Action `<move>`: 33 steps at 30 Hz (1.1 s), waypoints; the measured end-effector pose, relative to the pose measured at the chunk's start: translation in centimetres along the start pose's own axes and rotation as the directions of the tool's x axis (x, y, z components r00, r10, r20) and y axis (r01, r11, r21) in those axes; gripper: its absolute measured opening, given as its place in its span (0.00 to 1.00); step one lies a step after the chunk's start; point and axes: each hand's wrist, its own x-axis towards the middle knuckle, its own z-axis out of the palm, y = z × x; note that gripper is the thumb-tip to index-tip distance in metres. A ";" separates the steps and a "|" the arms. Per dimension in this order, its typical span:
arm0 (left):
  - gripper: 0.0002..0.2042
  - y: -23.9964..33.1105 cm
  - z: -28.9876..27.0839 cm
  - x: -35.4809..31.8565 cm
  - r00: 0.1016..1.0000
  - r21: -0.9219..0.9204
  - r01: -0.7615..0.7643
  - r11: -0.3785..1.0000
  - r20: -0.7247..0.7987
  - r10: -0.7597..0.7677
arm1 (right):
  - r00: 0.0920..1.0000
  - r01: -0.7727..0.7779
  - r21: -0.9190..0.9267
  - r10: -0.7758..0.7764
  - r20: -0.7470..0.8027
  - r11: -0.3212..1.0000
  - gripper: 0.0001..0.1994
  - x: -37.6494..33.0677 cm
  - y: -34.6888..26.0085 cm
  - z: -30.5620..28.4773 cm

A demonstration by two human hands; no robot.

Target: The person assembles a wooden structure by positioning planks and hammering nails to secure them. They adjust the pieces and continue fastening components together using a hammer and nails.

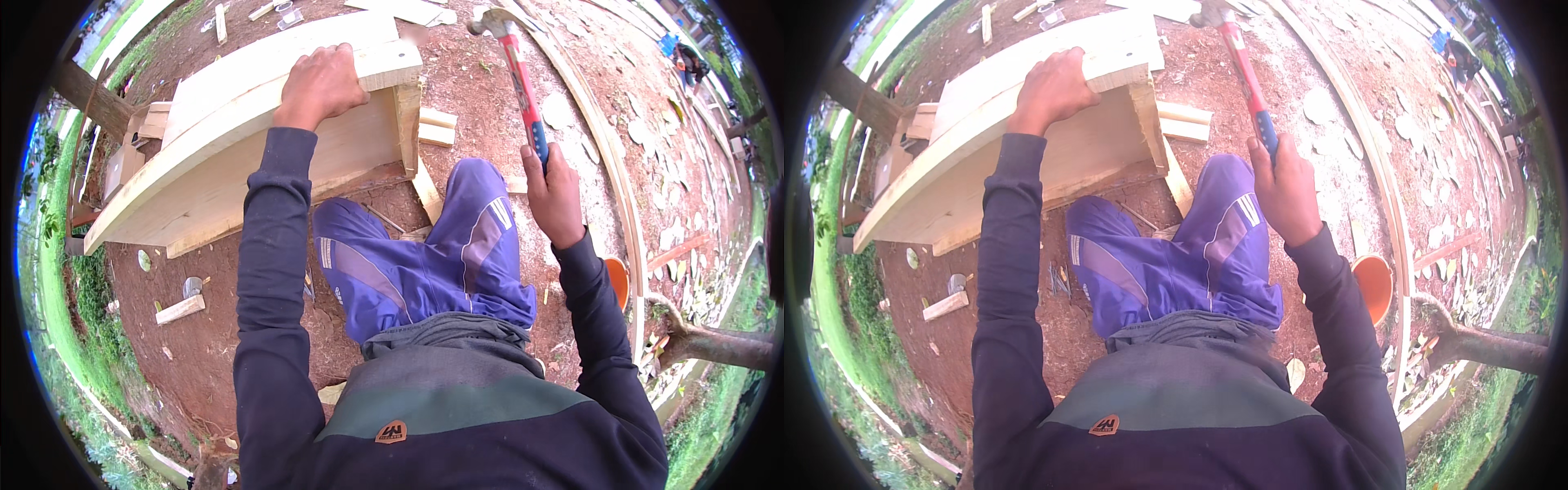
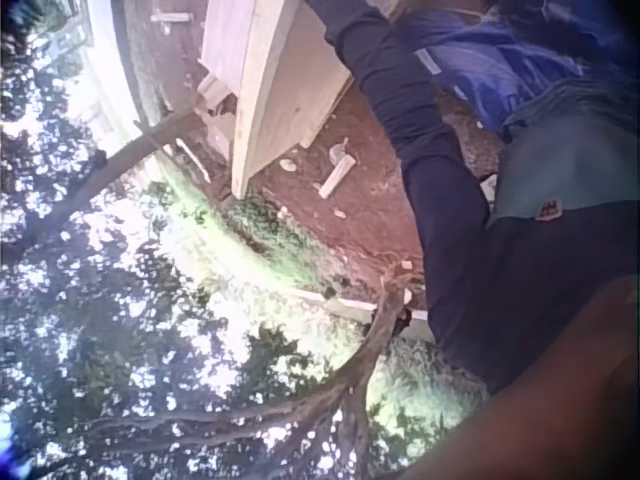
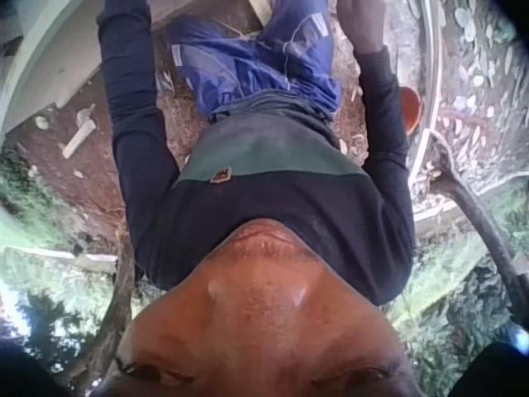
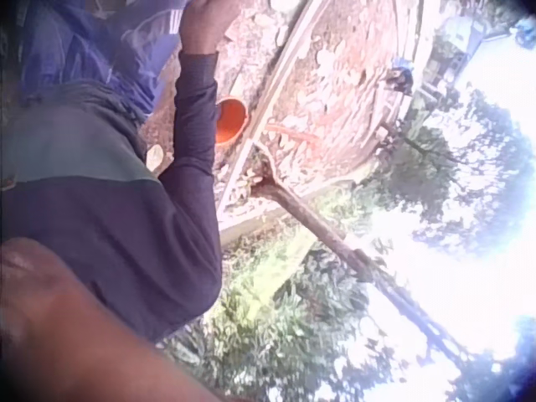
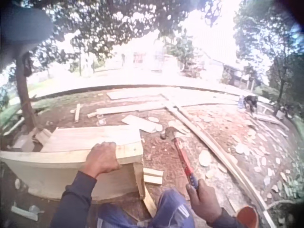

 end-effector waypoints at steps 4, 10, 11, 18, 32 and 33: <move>0.29 0.6 0.0 -0.4 0.998 -0.007 0.040 0.999 0.040 -0.040 | 0.970 -0.242 -0.138 0.240 -0.027 0.961 0.21 -3.4 13.9 3.5; 0.30 0.8 0.4 -1.4 0.999 0.023 0.005 1.000 -0.051 -0.004 | 0.761 -0.620 -0.403 0.642 -0.096 0.674 0.21 -12.8 28.2 7.2; 0.31 0.8 0.5 -1.4 0.998 0.027 -0.009 1.000 -0.067 0.011 | 0.752 -0.635 -0.377 0.652 -0.100 0.675 0.20 -14.0 29.2 7.5; 0.30 0.9 0.3 -1.3 0.998 0.046 0.053 0.998 -0.034 -0.052 | 0.809 -0.583 -0.209 0.537 -0.241 0.785 0.18 -15.8 32.8 10.3; 0.34 0.9 1.0 -3.3 0.988 0.075 -0.046 0.996 -0.146 0.056 | 0.878 -0.478 0.182 0.468 0.098 0.859 0.31 -11.5 27.1 11.8; 0.34 1.1 0.8 -3.8 0.990 0.065 -0.036 0.997 -0.132 0.044 | 0.879 -0.476 0.191 0.468 0.092 0.858 0.30 -11.6 27.0 11.6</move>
